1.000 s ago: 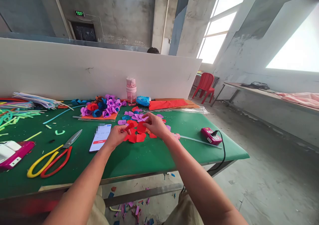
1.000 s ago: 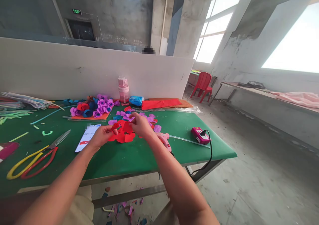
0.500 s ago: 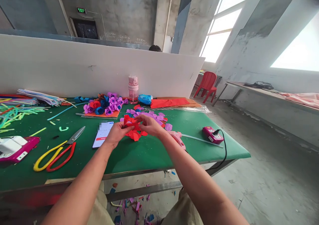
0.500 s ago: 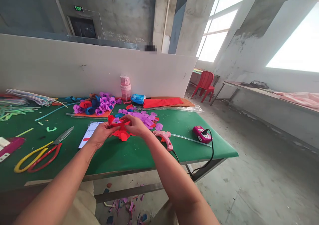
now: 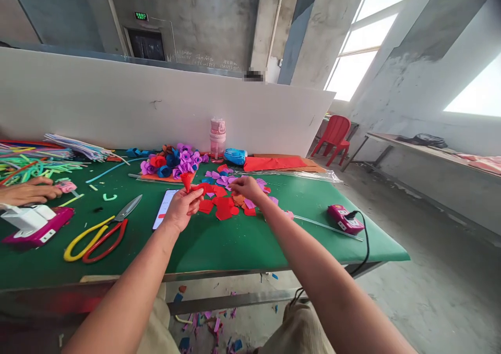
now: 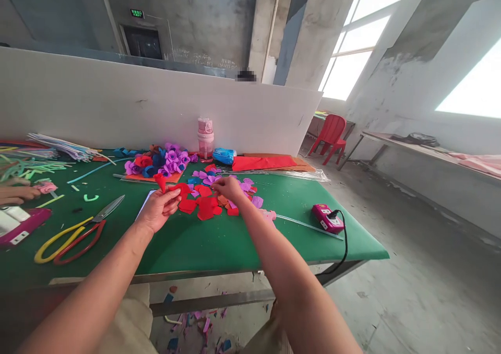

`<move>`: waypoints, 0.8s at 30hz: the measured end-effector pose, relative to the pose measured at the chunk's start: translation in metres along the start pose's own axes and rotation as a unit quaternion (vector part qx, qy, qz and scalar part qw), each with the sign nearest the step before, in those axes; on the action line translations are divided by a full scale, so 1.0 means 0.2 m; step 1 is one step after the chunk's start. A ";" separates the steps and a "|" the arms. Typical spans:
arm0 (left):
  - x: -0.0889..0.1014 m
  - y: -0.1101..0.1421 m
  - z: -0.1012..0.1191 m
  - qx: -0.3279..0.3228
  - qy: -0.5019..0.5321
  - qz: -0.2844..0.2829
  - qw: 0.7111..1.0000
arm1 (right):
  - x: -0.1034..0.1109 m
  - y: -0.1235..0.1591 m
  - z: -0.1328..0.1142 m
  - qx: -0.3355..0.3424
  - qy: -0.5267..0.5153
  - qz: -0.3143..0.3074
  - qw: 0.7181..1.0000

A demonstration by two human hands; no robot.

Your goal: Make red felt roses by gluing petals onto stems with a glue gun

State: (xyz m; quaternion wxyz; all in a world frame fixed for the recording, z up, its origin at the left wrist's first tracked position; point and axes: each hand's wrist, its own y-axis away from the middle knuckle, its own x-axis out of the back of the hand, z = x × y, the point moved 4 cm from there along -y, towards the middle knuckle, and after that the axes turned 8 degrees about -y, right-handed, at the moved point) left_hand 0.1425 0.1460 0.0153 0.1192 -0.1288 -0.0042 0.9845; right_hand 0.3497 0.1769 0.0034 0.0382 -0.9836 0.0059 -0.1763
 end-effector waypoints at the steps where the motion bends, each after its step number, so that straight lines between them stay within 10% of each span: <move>1: 0.01 0.00 0.00 0.001 0.005 0.003 1.000 | 0.06 -0.03 0.01 -0.004 0.019 0.027 0.999; 9: 0.05 -0.02 -0.02 0.028 0.033 0.006 0.999 | 0.24 -0.05 0.01 -0.004 0.125 0.136 0.983; 24: -0.02 0.03 -0.02 0.079 0.058 -0.001 0.995 | 0.22 0.05 -0.25 0.065 0.004 0.102 0.993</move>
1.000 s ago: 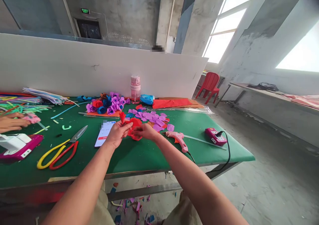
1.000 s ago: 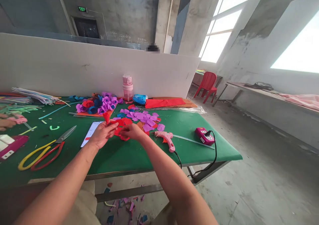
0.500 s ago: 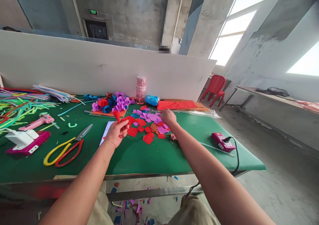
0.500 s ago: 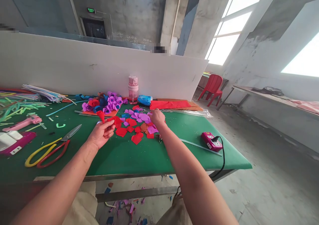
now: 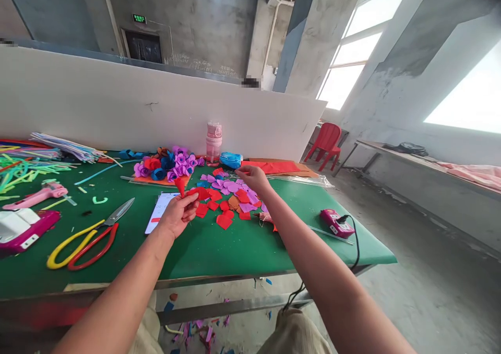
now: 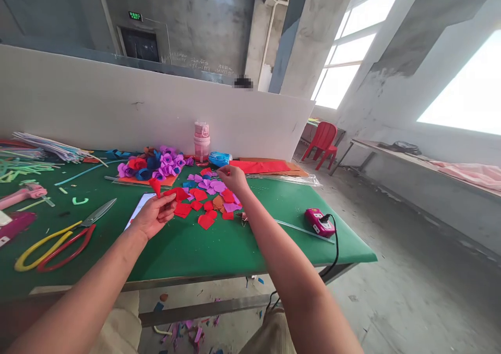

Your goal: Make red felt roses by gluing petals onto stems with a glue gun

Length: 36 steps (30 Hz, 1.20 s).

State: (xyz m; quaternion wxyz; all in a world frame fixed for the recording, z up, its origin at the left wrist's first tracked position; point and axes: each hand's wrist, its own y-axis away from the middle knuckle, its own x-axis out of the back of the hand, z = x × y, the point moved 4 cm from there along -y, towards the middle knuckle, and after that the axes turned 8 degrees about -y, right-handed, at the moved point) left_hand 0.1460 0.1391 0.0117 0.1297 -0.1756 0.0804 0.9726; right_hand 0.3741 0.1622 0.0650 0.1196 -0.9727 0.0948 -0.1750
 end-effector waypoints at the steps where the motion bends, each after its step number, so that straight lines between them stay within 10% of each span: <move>1: -0.01 0.00 -0.01 0.006 0.003 -0.001 1.000 | -0.04 0.04 -0.02 0.005 -0.018 -0.018 1.000; 6: -0.04 -0.01 -0.07 0.029 -0.001 -0.010 1.000 | -0.36 0.28 -0.05 -0.034 -0.207 -0.214 0.954; 17: -0.04 -0.02 -0.07 0.023 -0.059 -0.026 0.998 | -0.40 0.35 0.09 -0.103 -0.367 -0.054 0.923; 25: -0.04 0.00 -0.05 0.012 -0.068 -0.020 0.997 | -0.24 0.28 0.18 -0.103 -0.138 0.029 0.985; 29: -0.06 0.00 -0.06 0.028 -0.069 -0.025 0.997 | -0.26 0.29 0.10 0.013 -0.035 -0.001 0.999; 36: -0.09 0.01 -0.09 0.042 -0.130 -0.052 0.989 | -0.39 0.39 0.07 0.045 -0.103 0.009 0.994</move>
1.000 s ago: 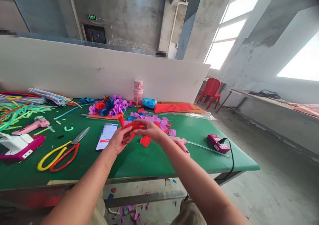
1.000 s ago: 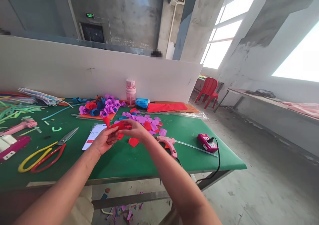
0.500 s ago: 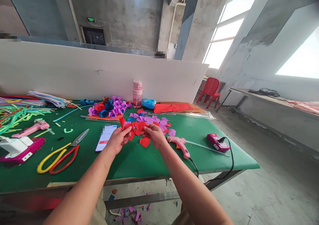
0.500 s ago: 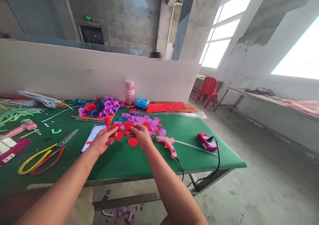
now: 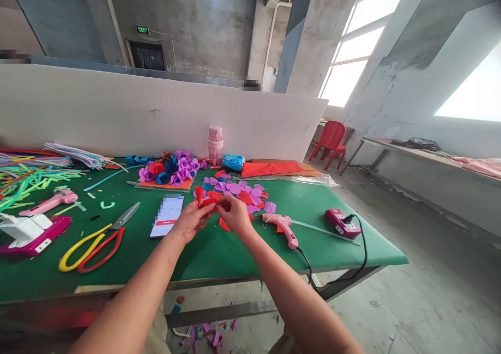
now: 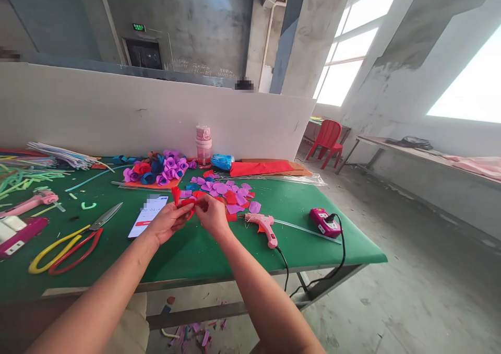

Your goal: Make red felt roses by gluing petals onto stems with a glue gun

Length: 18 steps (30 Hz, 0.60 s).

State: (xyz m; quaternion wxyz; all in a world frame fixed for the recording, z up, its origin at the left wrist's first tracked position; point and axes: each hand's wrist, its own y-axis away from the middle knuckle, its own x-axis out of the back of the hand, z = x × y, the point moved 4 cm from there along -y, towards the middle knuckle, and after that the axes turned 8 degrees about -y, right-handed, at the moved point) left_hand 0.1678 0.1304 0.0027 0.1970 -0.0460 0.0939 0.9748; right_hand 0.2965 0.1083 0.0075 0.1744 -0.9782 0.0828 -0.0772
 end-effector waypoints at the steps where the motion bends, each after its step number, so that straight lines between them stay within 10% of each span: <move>1: -0.01 0.00 0.00 -0.002 -0.009 -0.004 1.000 | 0.00 0.00 0.02 -0.023 -0.031 0.007 0.999; 18: 0.00 0.04 0.05 -0.097 -0.034 0.020 0.995 | 0.05 0.16 0.05 -0.182 -0.380 0.105 0.901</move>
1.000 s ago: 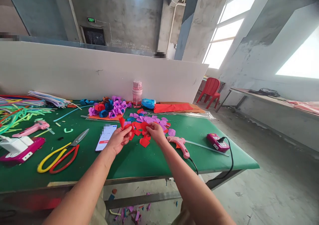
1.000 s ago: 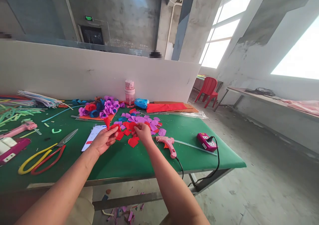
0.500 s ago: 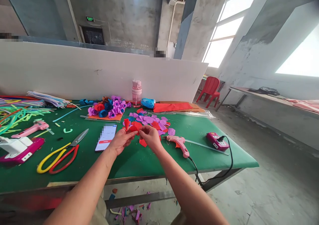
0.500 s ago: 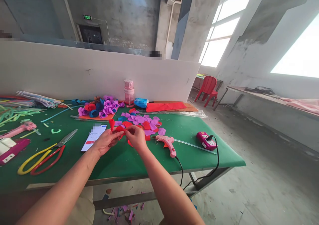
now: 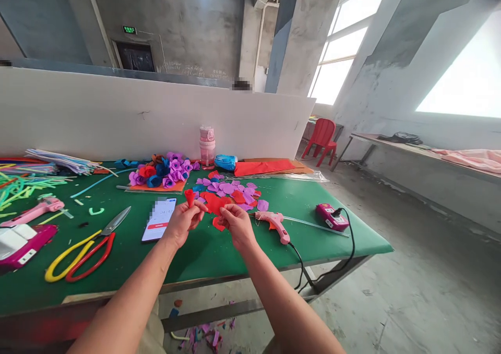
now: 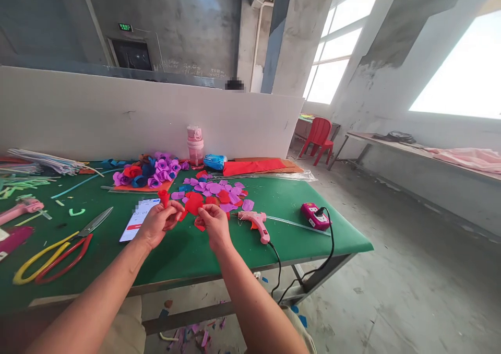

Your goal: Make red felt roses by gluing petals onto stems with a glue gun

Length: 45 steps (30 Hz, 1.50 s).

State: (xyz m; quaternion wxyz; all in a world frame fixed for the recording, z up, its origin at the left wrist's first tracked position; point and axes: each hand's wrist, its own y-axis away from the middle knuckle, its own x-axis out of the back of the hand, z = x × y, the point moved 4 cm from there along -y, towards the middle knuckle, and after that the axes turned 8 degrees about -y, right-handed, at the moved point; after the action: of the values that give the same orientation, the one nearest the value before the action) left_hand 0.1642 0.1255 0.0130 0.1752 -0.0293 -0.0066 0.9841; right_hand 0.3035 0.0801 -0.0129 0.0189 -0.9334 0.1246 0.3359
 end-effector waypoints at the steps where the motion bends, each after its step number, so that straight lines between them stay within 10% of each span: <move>1: -0.01 0.00 0.00 -0.001 0.005 -0.001 1.000 | 0.01 0.01 0.00 0.002 -0.007 0.008 1.000; 19: -0.09 0.04 -0.04 0.034 -0.026 -0.033 0.999 | 0.02 0.11 0.05 -0.031 -0.026 0.003 0.999; 26: -0.07 0.04 -0.03 0.010 -0.094 0.013 0.995 | 0.05 0.13 -0.11 0.187 0.186 0.021 0.964; 40: -0.09 0.04 -0.01 -0.050 -0.197 0.015 0.979 | -0.03 0.15 -0.14 0.244 0.373 -0.025 0.895; 45: -0.15 0.06 -0.05 -0.041 -0.139 0.042 0.988 | 0.00 0.11 -0.07 0.226 0.277 0.023 0.934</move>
State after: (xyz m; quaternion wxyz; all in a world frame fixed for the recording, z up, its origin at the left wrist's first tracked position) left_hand 0.1887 0.1045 0.0040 0.1300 0.1009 -0.0702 0.9839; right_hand 0.3071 0.0566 -0.0013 0.1861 -0.9573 0.2193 0.0272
